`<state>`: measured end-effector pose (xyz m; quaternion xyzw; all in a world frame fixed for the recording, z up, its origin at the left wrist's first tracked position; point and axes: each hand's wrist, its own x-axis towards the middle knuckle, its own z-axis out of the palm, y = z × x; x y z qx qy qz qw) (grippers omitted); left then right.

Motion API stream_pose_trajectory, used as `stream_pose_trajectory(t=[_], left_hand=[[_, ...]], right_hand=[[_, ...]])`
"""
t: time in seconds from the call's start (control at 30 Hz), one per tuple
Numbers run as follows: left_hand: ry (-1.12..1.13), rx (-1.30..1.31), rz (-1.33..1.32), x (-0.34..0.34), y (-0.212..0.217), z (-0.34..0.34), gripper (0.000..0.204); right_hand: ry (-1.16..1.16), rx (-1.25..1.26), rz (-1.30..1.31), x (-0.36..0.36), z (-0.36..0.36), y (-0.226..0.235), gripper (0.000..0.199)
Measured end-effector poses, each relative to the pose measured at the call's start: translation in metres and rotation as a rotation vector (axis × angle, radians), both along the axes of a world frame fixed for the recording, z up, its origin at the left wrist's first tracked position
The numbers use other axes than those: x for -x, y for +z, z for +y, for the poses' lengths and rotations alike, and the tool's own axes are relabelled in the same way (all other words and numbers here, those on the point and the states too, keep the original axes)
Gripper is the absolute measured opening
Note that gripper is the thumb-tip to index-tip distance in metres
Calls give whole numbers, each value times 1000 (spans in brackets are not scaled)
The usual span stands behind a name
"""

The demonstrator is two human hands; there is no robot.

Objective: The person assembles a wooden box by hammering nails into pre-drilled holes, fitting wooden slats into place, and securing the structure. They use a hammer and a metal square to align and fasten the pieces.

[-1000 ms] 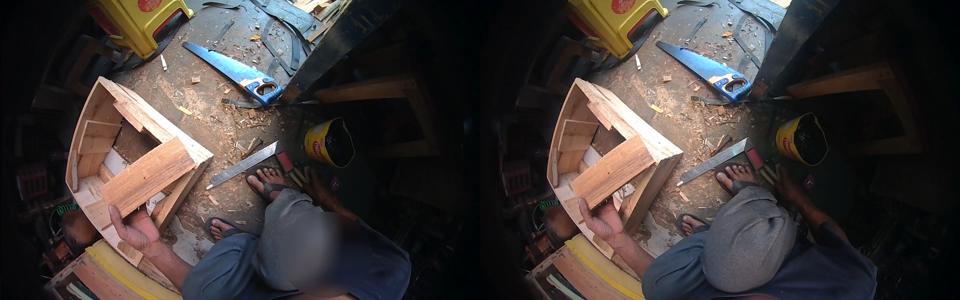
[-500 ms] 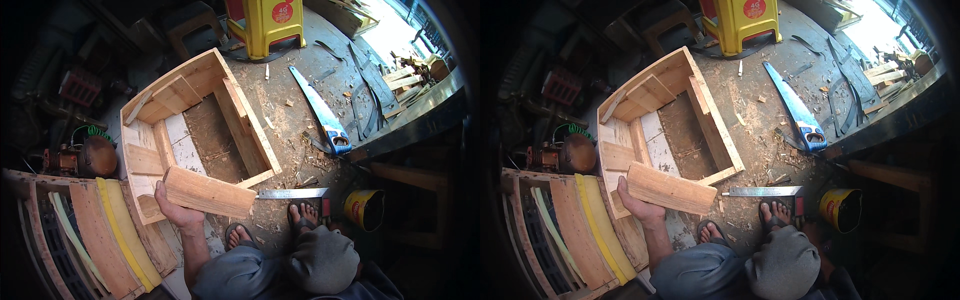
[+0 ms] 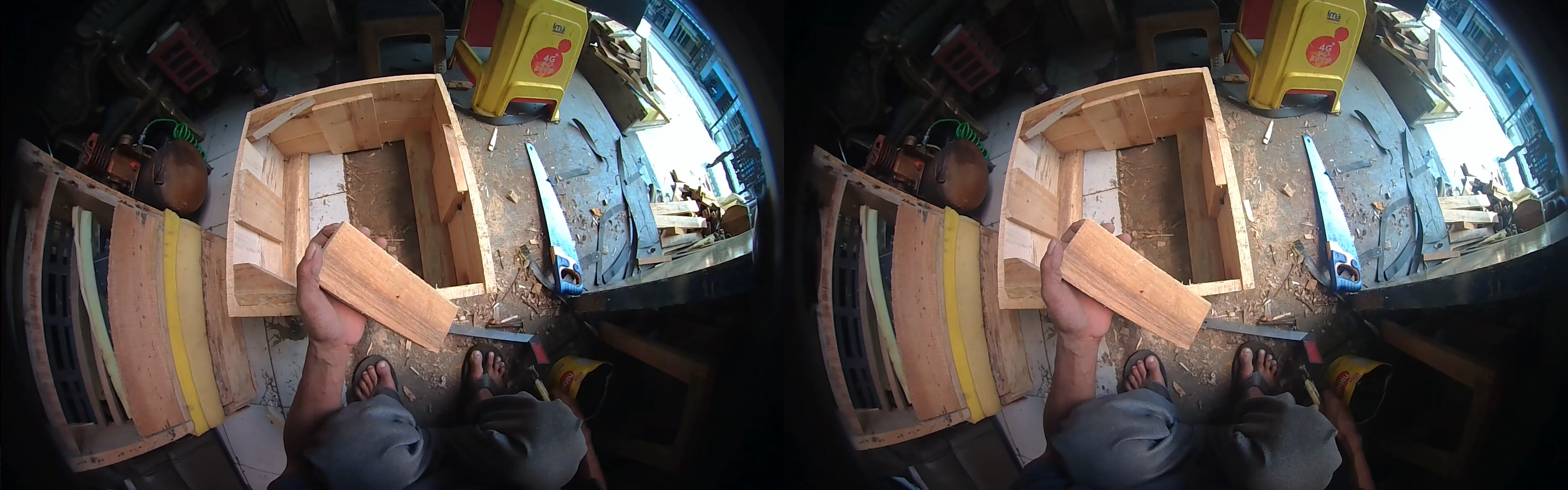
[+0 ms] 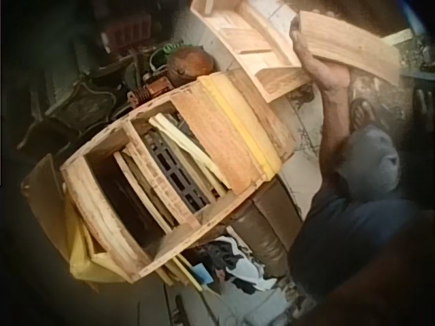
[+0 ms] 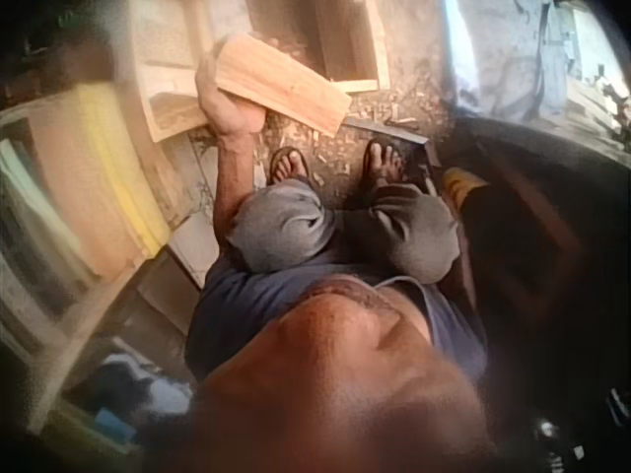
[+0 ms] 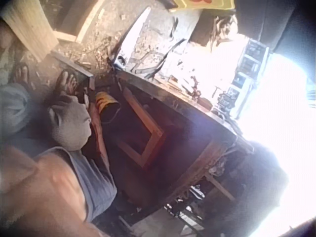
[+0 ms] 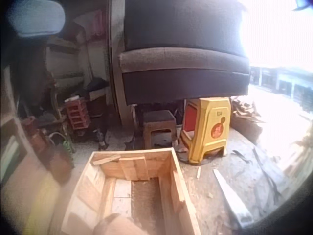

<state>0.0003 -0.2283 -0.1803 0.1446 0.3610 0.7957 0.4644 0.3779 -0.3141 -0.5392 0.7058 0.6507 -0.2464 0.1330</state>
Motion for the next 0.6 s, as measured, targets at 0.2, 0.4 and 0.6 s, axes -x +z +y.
stream_pose_trajectory(t=[0.2,0.4,0.6], left_hand=[[45,47,114,4,-2,-15,54],[19,133,341,-4,14,-26,46],[31,173,425,-7,19,-34,42]], right_hand=[[524,336,117,49,122,341,68],[1228,-165,232,106,150,435,75],[1410,-348,144,150,151,443,82]])
